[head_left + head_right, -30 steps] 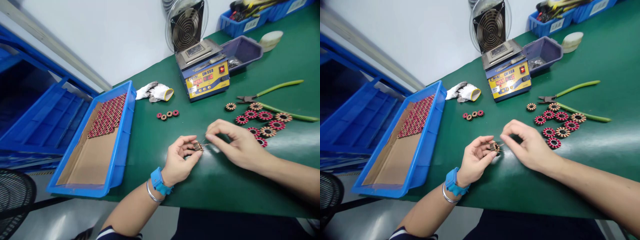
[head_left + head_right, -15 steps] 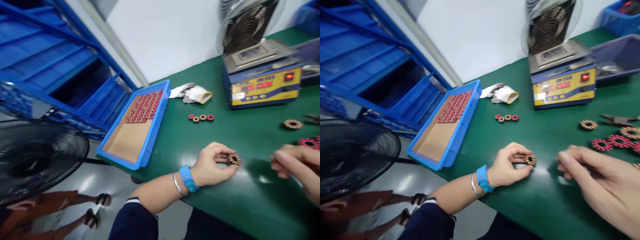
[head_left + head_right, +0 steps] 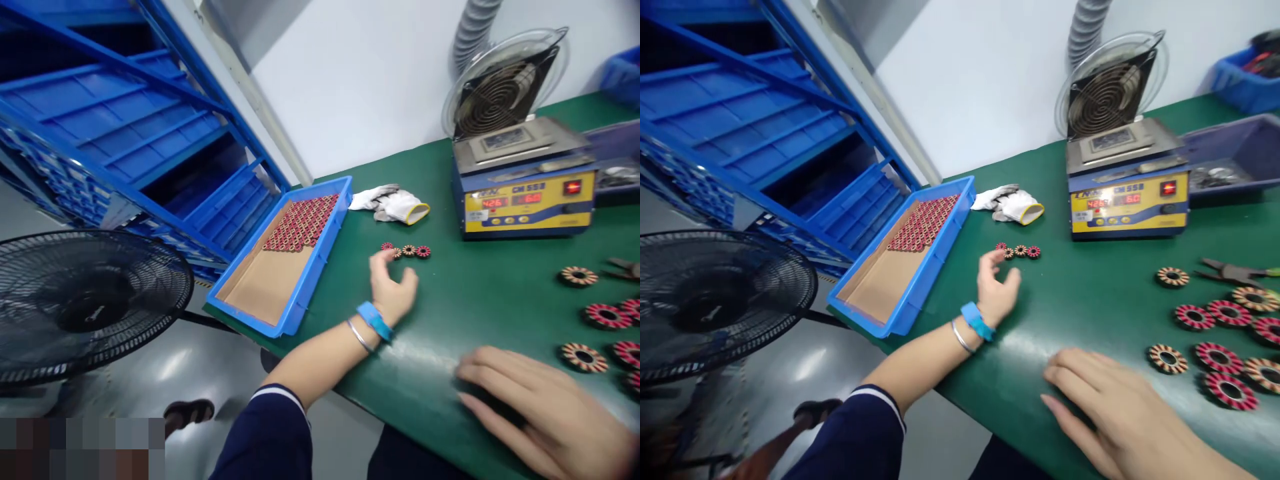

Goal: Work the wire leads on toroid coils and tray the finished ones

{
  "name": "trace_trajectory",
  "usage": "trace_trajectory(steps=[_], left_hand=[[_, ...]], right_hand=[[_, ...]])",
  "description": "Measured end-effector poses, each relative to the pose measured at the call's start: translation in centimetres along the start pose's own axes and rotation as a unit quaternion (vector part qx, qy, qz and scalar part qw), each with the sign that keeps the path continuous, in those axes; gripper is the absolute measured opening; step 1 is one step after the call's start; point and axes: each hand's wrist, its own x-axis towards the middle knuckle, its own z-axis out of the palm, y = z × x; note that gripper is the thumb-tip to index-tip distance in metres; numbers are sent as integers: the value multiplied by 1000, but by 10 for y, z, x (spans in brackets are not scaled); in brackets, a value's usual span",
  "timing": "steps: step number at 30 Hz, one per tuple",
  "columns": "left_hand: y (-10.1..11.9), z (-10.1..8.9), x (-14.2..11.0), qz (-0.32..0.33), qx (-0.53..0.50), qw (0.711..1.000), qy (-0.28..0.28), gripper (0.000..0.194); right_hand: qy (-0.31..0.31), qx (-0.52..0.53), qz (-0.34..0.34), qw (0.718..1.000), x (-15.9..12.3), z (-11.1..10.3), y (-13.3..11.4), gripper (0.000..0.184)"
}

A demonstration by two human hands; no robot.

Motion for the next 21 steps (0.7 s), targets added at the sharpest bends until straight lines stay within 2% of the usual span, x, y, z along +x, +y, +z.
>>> trace_trajectory(steps=[1, 3, 5, 7, 10, 13, 15, 17, 19, 21], left_hand=[[-9, -7, 17, -19, 20, 1000, 14, 52], [-23, -15, 48, -20, 37, 999, 7, 58], [-31, -18, 69, -12, 41, 999, -20, 50], [-34, -17, 80, -4, 34, 998, -44, 37], [-33, -18, 81, -2, 9, 999, -53, 22], [-27, -20, 64, -19, -30, 998, -60, 21], [-20, -20, 40, -31, -63, 993, -100, 31], [-10, -17, 11, -35, -99, 980, -167, 38], [0, -13, -14, -26, -155, 951, -265, 40], [8, -10, -31, 22, -179, 928, -325, 35]], right_hand=[[-16, -32, -25, 999, 6, 2, -3, 22], [-37, -99, -60, 993, 13, 6, -4, 31], [-37, -156, -58, 985, 13, 9, 2, 38], [-26, -199, -28, 979, 10, 10, 13, 41], [-15, -214, 22, 976, 4, 7, 28, 43], [0, -156, 76, 985, 4, 3, 32, 43], [15, -92, 128, 987, 7, -1, 29, 42], [24, -29, 173, 984, 12, -6, 25, 39], [33, 16, 205, 978, 17, -11, 23, 40], [49, 54, 237, 969, 21, -16, 22, 44]])
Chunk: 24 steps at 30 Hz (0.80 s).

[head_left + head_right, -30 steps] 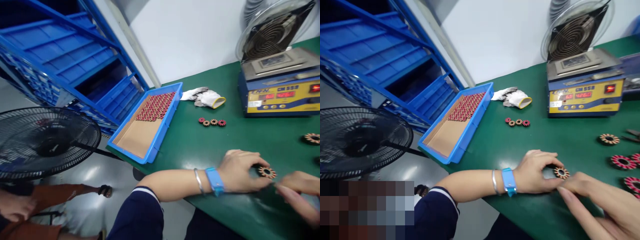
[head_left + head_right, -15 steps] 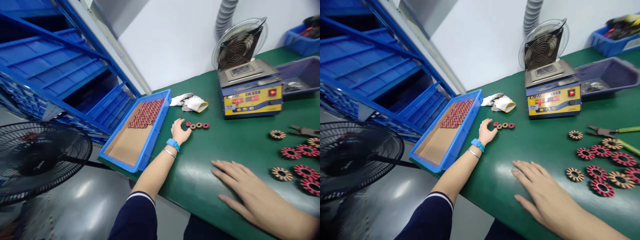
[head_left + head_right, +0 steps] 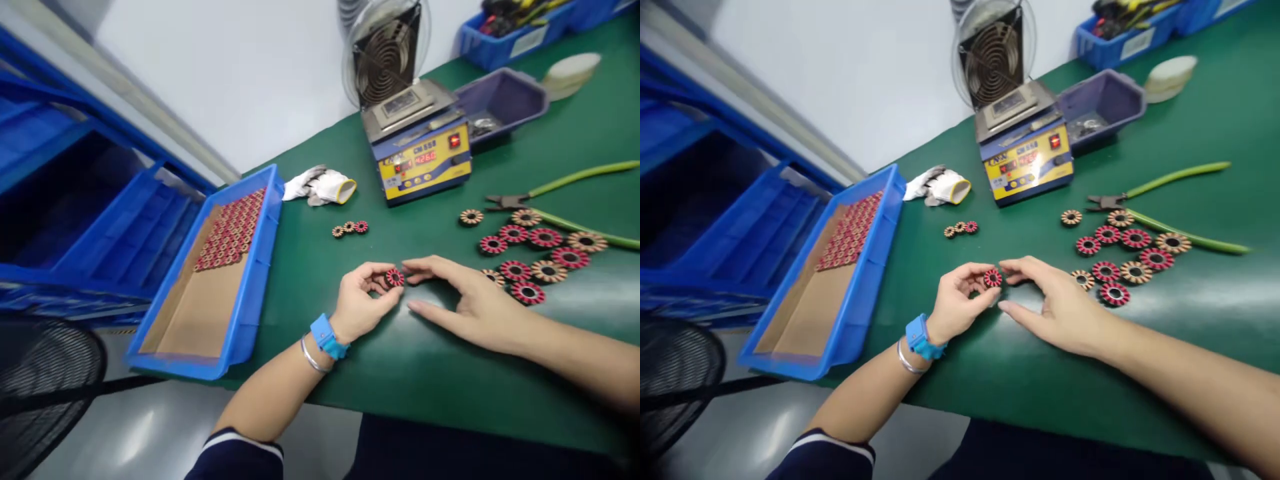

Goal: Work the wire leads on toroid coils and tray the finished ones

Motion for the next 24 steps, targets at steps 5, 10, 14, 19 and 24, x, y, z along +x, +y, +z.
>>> trace_trajectory(steps=[5, 10, 14, 19, 24], left_hand=[[5, 6, -5, 113, 54, 991, -55, 26], [6, 0, -10, 114, 66, 990, -57, 21], [6, -3, -12, 112, 32, 988, -99, 21], [4, -5, -14, 67, -53, 990, -108, 24], [4, -3, -17, 59, -63, 992, -90, 24]], right_hand=[[-5, 25, 18, 1000, 6, -5, -2, 17], [-56, 1, -33, 998, 7, -2, 1, 13], [-91, -34, -56, 994, 7, -3, 0, 18], [-84, -10, -45, 995, 4, -16, -4, 21], [-13, 9, 38, 999, 5, -18, -6, 22]])
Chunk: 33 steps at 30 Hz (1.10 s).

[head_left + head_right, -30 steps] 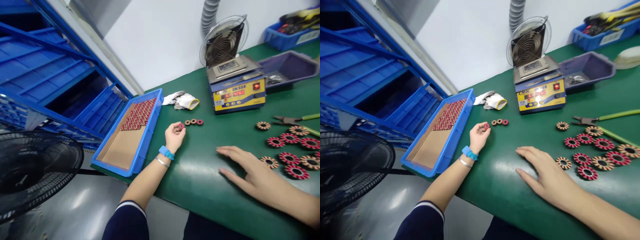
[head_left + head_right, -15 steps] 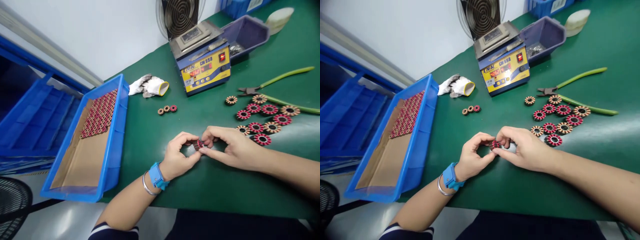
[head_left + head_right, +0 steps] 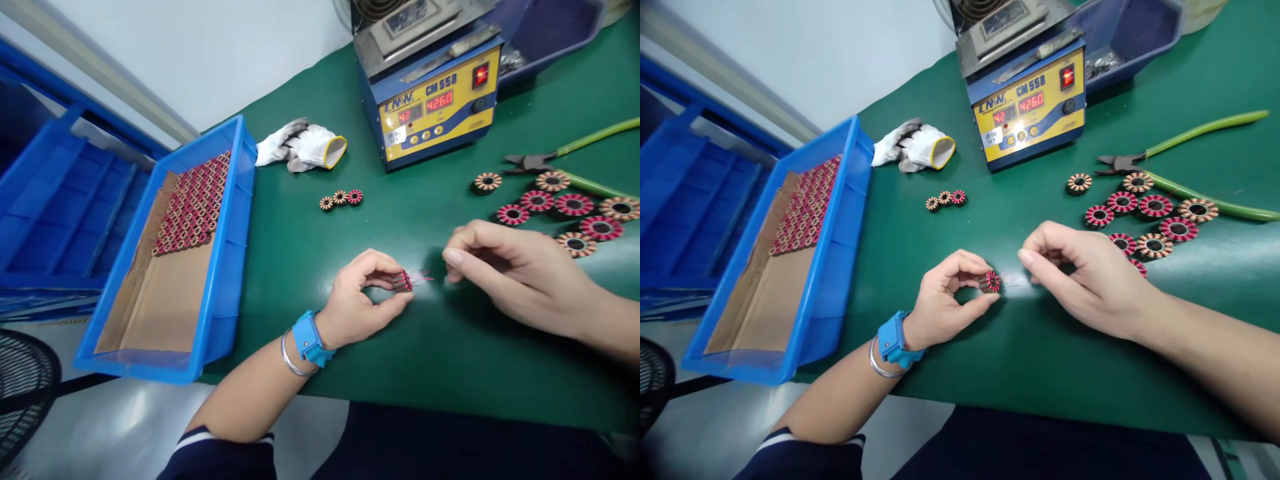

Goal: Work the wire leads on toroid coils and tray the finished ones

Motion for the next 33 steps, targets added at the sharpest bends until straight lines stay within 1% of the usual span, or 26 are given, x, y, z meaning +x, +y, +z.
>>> trace_trajectory(steps=[1, 3, 5, 6, 7, 8, 11, 13, 14, 16, 18, 19, 23, 24, 26, 29, 31, 33], left_hand=[[0, 1, 0, 6, 2, 1000, 2, 23], [0, 3, 0, 16, 4, 1000, -1, 22], [0, 4, 0, 15, -5, 1000, -8, 22], [0, 4, 0, 9, -12, 1000, -9, 22], [0, 3, -1, 2, -21, 1000, -7, 23], [0, 3, -1, -8, -28, 1000, -4, 24], [-1, 0, -1, -36, -41, 998, 11, 27], [0, 0, -1, -40, -46, 998, 11, 28], [0, 0, -1, -36, -48, 998, 9, 27], [0, 2, -1, -26, -53, 998, -4, 26], [0, 2, 0, -22, -54, 998, -18, 25], [-1, 2, 0, -20, -54, 998, -23, 26], [-3, 0, 1, -13, -55, 998, -22, 30], [-3, 0, 1, -15, -54, 998, -19, 30], [-3, 0, 1, -20, -57, 998, -14, 31], [-2, 2, -1, -25, -70, 997, -10, 29], [-2, 4, -2, -30, -78, 996, -10, 28], [-1, 4, -2, -36, -81, 996, -12, 29]], right_hand=[[-3, -11, 3, 1000, 1, 3, -1, 20], [-47, -37, -25, 998, 3, 9, -2, 21], [-88, -48, -66, 993, 4, 13, -3, 29], [-93, -47, -77, 992, 4, 12, -3, 34], [-86, -43, -75, 993, 3, 10, -3, 38], [-71, -39, -59, 995, 2, 7, -2, 40], [1, -33, 11, 999, 0, 0, 0, 44], [27, -29, 20, 999, -1, 1, -1, 40], [21, -24, 7, 999, 0, 4, -2, 35], [-22, -2, -29, 999, 1, 12, -4, 24], [-52, 23, -38, 998, 2, 16, -4, 22], [-46, 33, -26, 998, 2, 16, -4, 24], [53, 53, 61, 995, 1, 7, 2, 29], [58, 59, 68, 994, 0, 5, 3, 29], [26, 68, 50, 996, -1, 5, 4, 21], [-43, 74, -13, 996, 0, 12, 2, 8], [-54, 75, -31, 995, 0, 16, 1, 4], [-53, 70, -30, 996, 0, 17, 2, 8]])
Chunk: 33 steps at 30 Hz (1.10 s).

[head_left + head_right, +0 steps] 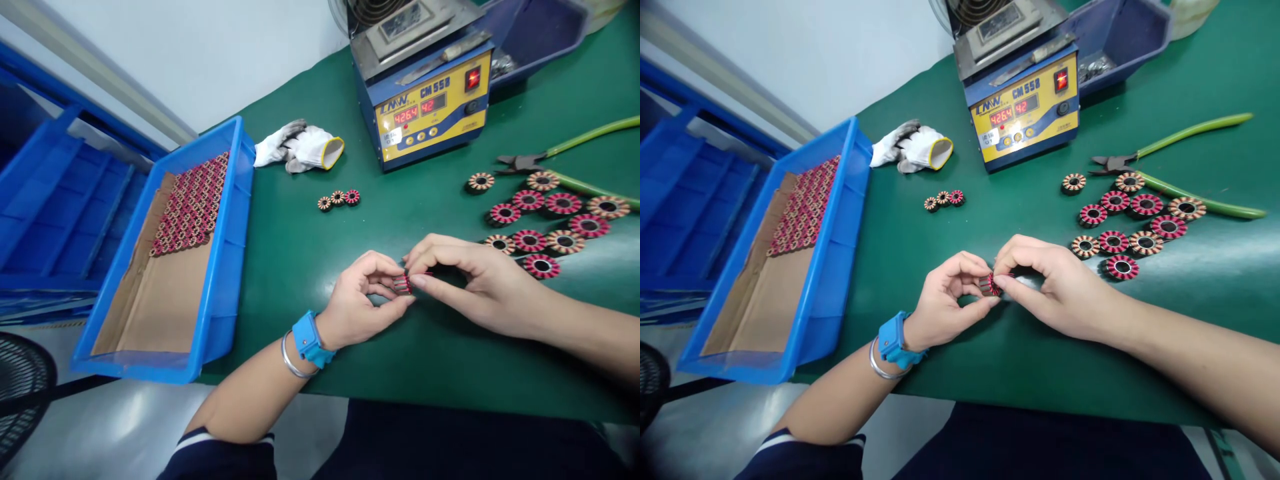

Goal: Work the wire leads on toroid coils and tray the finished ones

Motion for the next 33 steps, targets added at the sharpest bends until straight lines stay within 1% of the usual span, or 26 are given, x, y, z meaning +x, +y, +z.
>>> trace_trajectory(steps=[4, 7, 11, 13, 16, 17, 20, 21, 22, 23, 25, 26, 28, 33], left_hand=[[1, -1, 0, -20, -11, 1000, 0, 26], [0, -1, 0, -26, -24, 999, 13, 23], [0, 2, -1, -34, -24, 997, 59, 34], [0, 4, 0, -23, -20, 996, 85, 36], [-1, 5, 1, -13, -19, 994, 111, 28], [-2, 5, 2, -15, -20, 993, 115, 27], [-3, 5, 4, -14, -22, 993, 115, 28], [-3, 5, 4, -10, -22, 993, 111, 28], [-3, 6, 4, -3, -21, 994, 107, 28], [-3, 6, 3, 4, -19, 995, 102, 28], [-3, 7, 2, 13, -14, 996, 92, 28], [-2, 7, 2, 14, -13, 996, 87, 28], [-2, 7, 1, 13, -12, 997, 78, 28], [-1, 7, 1, 8, -8, 998, 63, 27]], right_hand=[[16, -9, -12, 1000, 0, -2, 3, 8], [39, -13, -9, 999, -1, -2, 3, 8], [61, -13, 19, 998, -2, 0, -1, 11], [53, -7, 23, 998, -4, 0, -5, 13], [23, 13, 9, 1000, -7, 0, -8, 14], [27, 18, 8, 999, -7, -1, -7, 14], [91, 6, 21, 996, -8, -4, -3, 14], [107, -4, 24, 994, -7, -4, -1, 18], [109, -14, 22, 994, -6, -5, 0, 21], [99, -22, 19, 995, -5, -5, 1, 21], [70, -32, 11, 997, -4, -4, 1, 13], [61, -35, 11, 997, -3, -3, 1, 15], [60, -39, 20, 997, -3, -3, -1, 19], [65, -39, 42, 996, -4, -2, -1, 15]])
